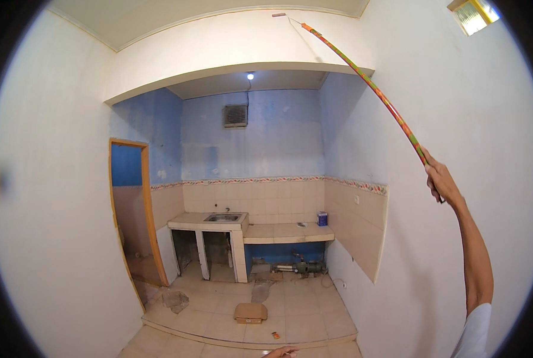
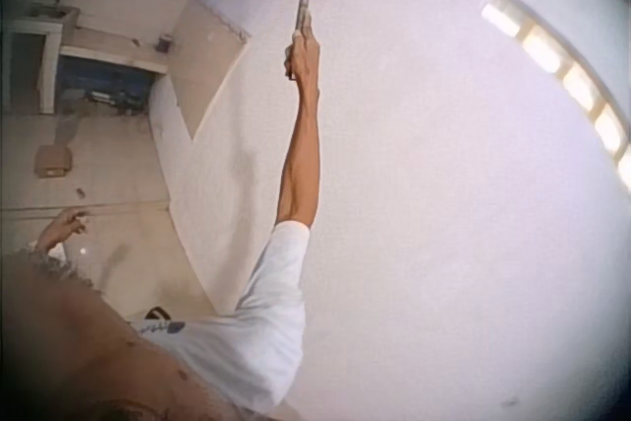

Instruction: The person uses a long-handled paint roller to apply white paint to the ceiling. They repeatedly dip the roller into a paint tray on the floor and roll it across the ceiling surface in a systematic manner.

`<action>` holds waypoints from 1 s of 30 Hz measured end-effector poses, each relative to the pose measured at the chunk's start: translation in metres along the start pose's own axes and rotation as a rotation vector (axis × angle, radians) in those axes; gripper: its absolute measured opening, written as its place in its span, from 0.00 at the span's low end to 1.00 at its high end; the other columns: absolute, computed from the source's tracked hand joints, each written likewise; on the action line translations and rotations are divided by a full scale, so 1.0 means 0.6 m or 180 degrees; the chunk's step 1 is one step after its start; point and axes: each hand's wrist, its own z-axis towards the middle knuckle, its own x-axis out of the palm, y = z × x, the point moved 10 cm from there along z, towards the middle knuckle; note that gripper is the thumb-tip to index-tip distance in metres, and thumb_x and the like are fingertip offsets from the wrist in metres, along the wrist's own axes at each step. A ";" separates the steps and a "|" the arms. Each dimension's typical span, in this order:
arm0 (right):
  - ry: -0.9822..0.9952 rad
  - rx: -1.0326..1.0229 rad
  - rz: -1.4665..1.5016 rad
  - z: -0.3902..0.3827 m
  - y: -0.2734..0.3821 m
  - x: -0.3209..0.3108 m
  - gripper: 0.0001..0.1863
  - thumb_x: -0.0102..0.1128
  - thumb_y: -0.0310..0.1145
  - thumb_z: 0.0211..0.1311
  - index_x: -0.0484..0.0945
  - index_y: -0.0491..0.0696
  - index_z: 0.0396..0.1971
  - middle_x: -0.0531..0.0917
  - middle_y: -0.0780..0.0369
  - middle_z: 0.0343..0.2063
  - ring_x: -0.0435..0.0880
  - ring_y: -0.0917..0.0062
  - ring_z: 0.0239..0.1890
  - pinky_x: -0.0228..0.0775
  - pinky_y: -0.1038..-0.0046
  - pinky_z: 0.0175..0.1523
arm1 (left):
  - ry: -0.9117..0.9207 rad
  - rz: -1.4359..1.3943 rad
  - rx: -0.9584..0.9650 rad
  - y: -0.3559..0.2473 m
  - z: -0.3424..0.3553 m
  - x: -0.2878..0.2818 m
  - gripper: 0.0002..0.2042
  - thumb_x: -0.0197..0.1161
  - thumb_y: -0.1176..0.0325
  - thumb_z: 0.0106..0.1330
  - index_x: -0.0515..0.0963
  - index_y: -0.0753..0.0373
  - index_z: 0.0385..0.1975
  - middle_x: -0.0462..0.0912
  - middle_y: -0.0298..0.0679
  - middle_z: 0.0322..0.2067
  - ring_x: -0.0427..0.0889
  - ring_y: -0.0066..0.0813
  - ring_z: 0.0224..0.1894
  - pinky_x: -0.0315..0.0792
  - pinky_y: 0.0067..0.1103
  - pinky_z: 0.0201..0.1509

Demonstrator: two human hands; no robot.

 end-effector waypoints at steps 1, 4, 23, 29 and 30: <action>0.0025 -0.0020 0.0112 0.015 0.020 0.008 0.32 0.41 0.38 0.69 0.55 0.62 0.74 0.65 0.70 0.15 0.62 0.86 0.10 0.62 0.78 0.14 | -0.0044 -0.0053 0.0080 0.002 -0.001 -0.004 0.23 0.54 0.59 0.73 0.68 0.62 0.65 0.82 0.45 0.44 0.82 0.34 0.43 0.78 0.31 0.48; 0.0156 -0.0022 0.0475 0.033 0.098 0.050 0.32 0.41 0.37 0.69 0.55 0.62 0.74 0.66 0.69 0.16 0.63 0.86 0.10 0.62 0.78 0.14 | -0.0089 -0.0146 0.0323 -0.010 0.016 -0.008 0.23 0.54 0.58 0.74 0.68 0.61 0.65 0.81 0.45 0.45 0.82 0.33 0.43 0.78 0.30 0.47; 0.1552 0.0061 0.1544 -0.227 0.225 0.410 0.41 0.37 0.29 0.74 0.23 0.62 0.74 0.75 0.60 0.26 0.78 0.77 0.20 0.76 0.72 0.28 | 0.0318 -0.0869 0.0828 -0.295 -0.006 0.047 0.28 0.55 0.52 0.73 0.66 0.62 0.67 0.77 0.39 0.54 0.76 0.30 0.50 0.70 0.29 0.57; 0.1612 0.0272 0.1506 -0.298 0.156 0.455 0.41 0.37 0.29 0.73 0.24 0.64 0.74 0.74 0.61 0.23 0.77 0.77 0.19 0.75 0.73 0.27 | 0.0123 -0.1348 0.0426 -0.113 -0.034 0.102 0.29 0.56 0.52 0.73 0.61 0.60 0.69 0.75 0.39 0.57 0.76 0.31 0.52 0.72 0.30 0.54; 0.1584 0.0276 0.1476 -0.285 0.156 0.453 0.41 0.37 0.29 0.73 0.24 0.66 0.74 0.74 0.61 0.23 0.77 0.77 0.18 0.75 0.73 0.26 | 0.0107 -0.1428 0.0386 -0.105 -0.041 0.107 0.29 0.56 0.52 0.73 0.61 0.60 0.69 0.75 0.39 0.57 0.76 0.31 0.52 0.72 0.30 0.54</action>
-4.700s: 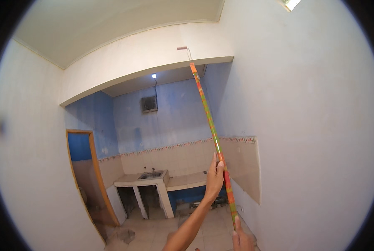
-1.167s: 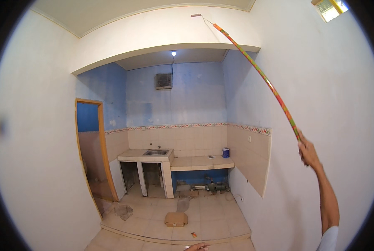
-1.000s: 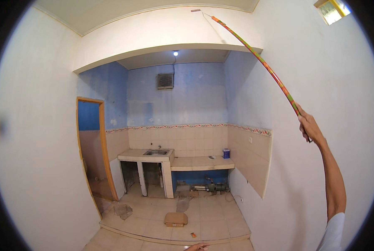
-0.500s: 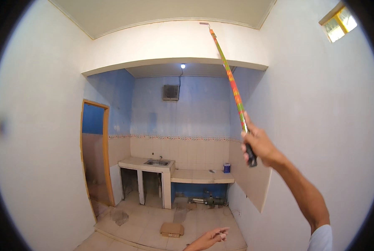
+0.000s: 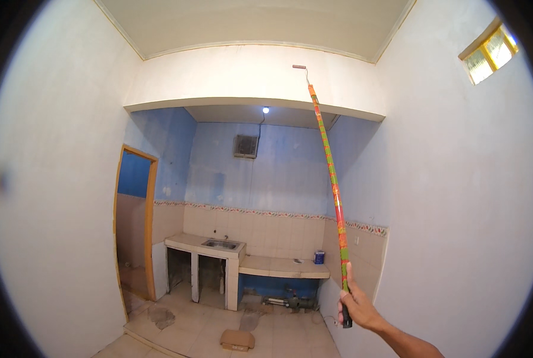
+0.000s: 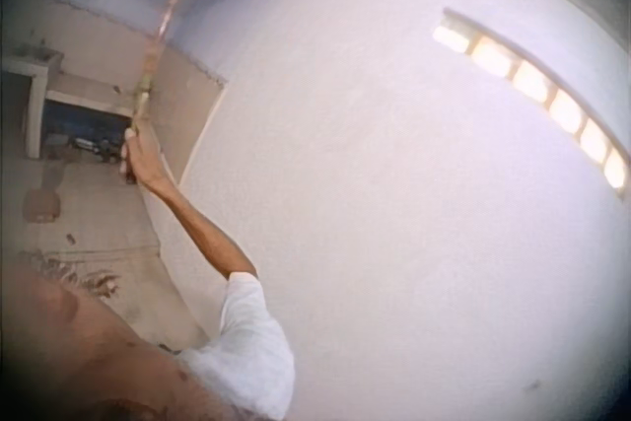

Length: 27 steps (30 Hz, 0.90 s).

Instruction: The person uses a long-handled paint roller to apply white paint to the ceiling. They repeatedly dip the roller into a paint tray on the floor and roll it across the ceiling surface in a systematic manner.

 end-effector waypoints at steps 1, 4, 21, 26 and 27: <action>-0.0059 0.0027 -0.0037 0.007 0.002 -0.013 0.41 0.37 0.29 0.73 0.24 0.67 0.74 0.74 0.62 0.23 0.77 0.77 0.18 0.75 0.74 0.26 | 0.0004 -0.0065 -0.0022 0.007 -0.003 0.004 0.29 0.56 0.52 0.73 0.61 0.60 0.69 0.75 0.39 0.58 0.76 0.31 0.52 0.72 0.30 0.55; -0.0204 -0.0207 -0.0154 0.052 0.045 -0.058 0.40 0.36 0.29 0.72 0.26 0.69 0.75 0.74 0.62 0.23 0.76 0.78 0.16 0.74 0.74 0.24 | 0.0096 -0.0193 -0.0074 0.016 -0.006 0.020 0.29 0.56 0.52 0.73 0.62 0.60 0.69 0.75 0.40 0.58 0.76 0.31 0.52 0.72 0.30 0.55; -0.0346 -0.0535 0.0059 0.176 0.127 -0.003 0.41 0.41 0.30 0.72 0.32 0.70 0.75 0.72 0.63 0.21 0.75 0.78 0.15 0.74 0.72 0.21 | -0.0217 -0.0532 -0.0092 0.034 -0.056 0.004 0.29 0.55 0.53 0.74 0.62 0.60 0.69 0.73 0.41 0.59 0.75 0.32 0.55 0.72 0.30 0.56; -0.0308 -0.0098 0.0012 0.044 0.003 0.077 0.40 0.39 0.29 0.73 0.28 0.67 0.75 0.73 0.63 0.21 0.76 0.78 0.16 0.75 0.73 0.25 | -0.0888 -0.0053 0.0278 -0.114 -0.020 -0.066 0.26 0.53 0.50 0.75 0.69 0.63 0.64 0.79 0.41 0.51 0.78 0.33 0.49 0.72 0.28 0.55; -0.0293 -0.0042 -0.0011 0.016 -0.016 0.101 0.41 0.40 0.29 0.73 0.28 0.66 0.75 0.74 0.63 0.21 0.76 0.78 0.17 0.75 0.73 0.25 | -0.1233 0.0156 0.0642 -0.139 -0.005 -0.105 0.24 0.52 0.51 0.75 0.71 0.62 0.61 0.81 0.42 0.47 0.80 0.34 0.46 0.74 0.29 0.52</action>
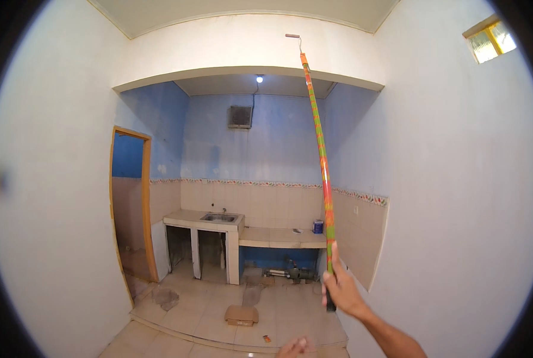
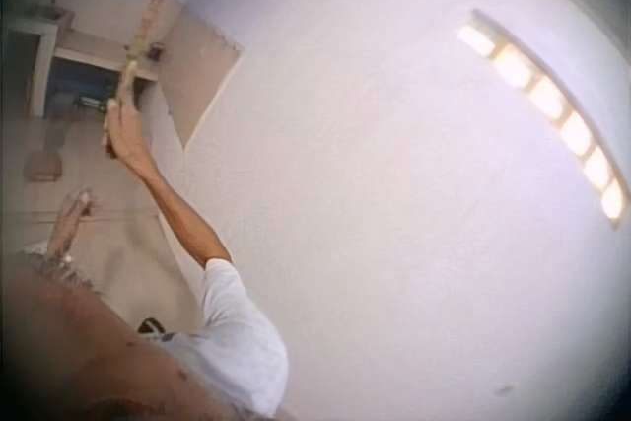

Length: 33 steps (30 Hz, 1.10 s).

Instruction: The person uses a long-handled paint roller to apply white paint to the ceiling. They repeatedly dip the roller into a paint tray on the floor and roll it across the ceiling surface in a systematic manner.

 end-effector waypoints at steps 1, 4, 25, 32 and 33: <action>0.0020 0.0044 -0.0032 -0.028 -0.019 0.019 0.41 0.40 0.29 0.73 0.28 0.64 0.75 0.75 0.63 0.21 0.76 0.78 0.17 0.75 0.73 0.26 | 0.0055 -0.0129 -0.0130 0.001 0.034 -0.018 0.26 0.49 0.52 0.77 0.66 0.65 0.65 0.78 0.44 0.52 0.78 0.32 0.50 0.71 0.28 0.57; -0.0056 0.0281 -0.0050 -0.111 -0.099 0.064 0.40 0.43 0.29 0.72 0.33 0.64 0.75 0.76 0.62 0.21 0.77 0.76 0.18 0.75 0.71 0.27 | 0.0104 -0.0193 0.0271 -0.123 0.090 -0.015 0.26 0.45 0.55 0.79 0.60 0.67 0.69 0.77 0.42 0.53 0.79 0.28 0.51 0.70 0.24 0.59; 0.0070 0.2914 -0.1491 -0.986 -0.612 0.086 0.29 0.51 0.41 0.70 0.61 0.47 0.67 0.84 0.48 0.40 0.83 0.53 0.30 0.75 0.57 0.35 | 0.0740 -0.0645 -0.0664 0.033 0.138 0.221 0.24 0.48 0.56 0.78 0.62 0.65 0.66 0.79 0.41 0.47 0.82 0.29 0.47 0.75 0.27 0.52; 0.0407 0.3794 -0.1333 -1.207 -0.485 -0.044 0.22 0.54 0.39 0.68 0.67 0.48 0.58 0.83 0.49 0.33 0.83 0.53 0.29 0.73 0.56 0.34 | -0.0027 -0.1027 -0.1804 0.325 -0.056 0.235 0.16 0.54 0.54 0.75 0.68 0.61 0.47 0.80 0.38 0.40 0.83 0.29 0.43 0.76 0.28 0.51; 0.0429 0.3875 -0.1306 -1.232 -0.465 -0.056 0.21 0.55 0.38 0.68 0.68 0.48 0.57 0.82 0.49 0.32 0.82 0.53 0.29 0.73 0.56 0.34 | -0.0148 -0.1071 -0.2068 0.372 -0.102 0.238 0.15 0.55 0.55 0.75 0.68 0.61 0.46 0.80 0.38 0.39 0.83 0.29 0.42 0.77 0.28 0.51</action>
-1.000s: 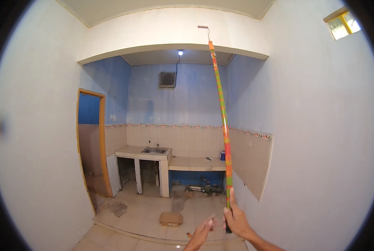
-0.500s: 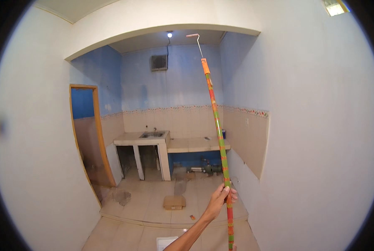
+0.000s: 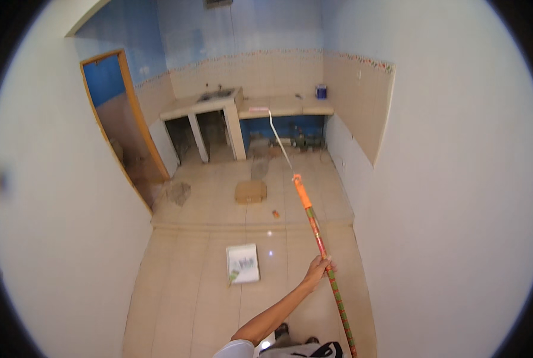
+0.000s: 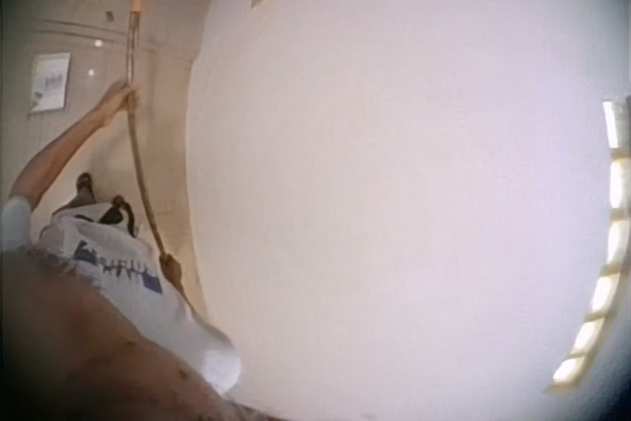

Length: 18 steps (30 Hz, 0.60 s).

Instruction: The person uses a long-handled paint roller to apply white paint to the ceiling. They repeatedly dip the roller into a paint tray on the floor and roll it across the ceiling surface in a systematic manner.

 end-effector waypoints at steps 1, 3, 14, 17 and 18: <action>0.0069 0.0073 0.0001 -0.028 -0.019 -0.008 0.20 0.55 0.38 0.68 0.69 0.48 0.56 0.82 0.49 0.31 0.82 0.53 0.29 0.73 0.56 0.34 | -0.0154 -0.0091 -0.0258 0.061 -0.013 -0.019 0.13 0.55 0.57 0.75 0.68 0.61 0.45 0.80 0.38 0.38 0.83 0.30 0.41 0.77 0.28 0.50; 0.0188 0.0202 -0.0013 -0.077 -0.049 -0.032 0.18 0.56 0.37 0.67 0.71 0.48 0.53 0.82 0.49 0.29 0.82 0.54 0.29 0.72 0.56 0.34 | -0.0642 -0.0239 -0.0591 0.168 -0.037 -0.057 0.09 0.53 0.63 0.74 0.67 0.61 0.43 0.80 0.39 0.36 0.83 0.31 0.37 0.80 0.29 0.46; 0.0344 -0.0420 -0.0357 -0.040 0.076 -0.224 0.11 0.56 0.39 0.68 0.79 0.48 0.41 0.81 0.51 0.24 0.81 0.56 0.24 0.70 0.59 0.28 | -0.2049 -0.0311 -0.1677 0.449 -0.084 -0.160 0.04 0.49 0.75 0.71 0.65 0.59 0.41 0.77 0.40 0.29 0.82 0.34 0.28 0.80 0.31 0.31; 0.0664 -0.0604 -0.1054 0.029 0.085 -0.147 0.22 0.53 0.35 0.69 0.63 0.60 0.61 0.81 0.54 0.24 0.82 0.58 0.24 0.74 0.59 0.31 | -0.2024 -0.0320 -0.1883 0.502 -0.091 -0.188 0.06 0.50 0.74 0.72 0.67 0.59 0.46 0.78 0.40 0.32 0.83 0.35 0.33 0.79 0.32 0.36; 0.0801 -0.0740 -0.1443 0.053 0.085 -0.117 0.33 0.52 0.33 0.69 0.56 0.66 0.72 0.81 0.55 0.24 0.83 0.60 0.23 0.76 0.60 0.31 | -0.2057 -0.0346 -0.1888 0.512 -0.091 -0.204 0.06 0.50 0.74 0.72 0.68 0.59 0.46 0.78 0.40 0.32 0.83 0.35 0.33 0.79 0.32 0.36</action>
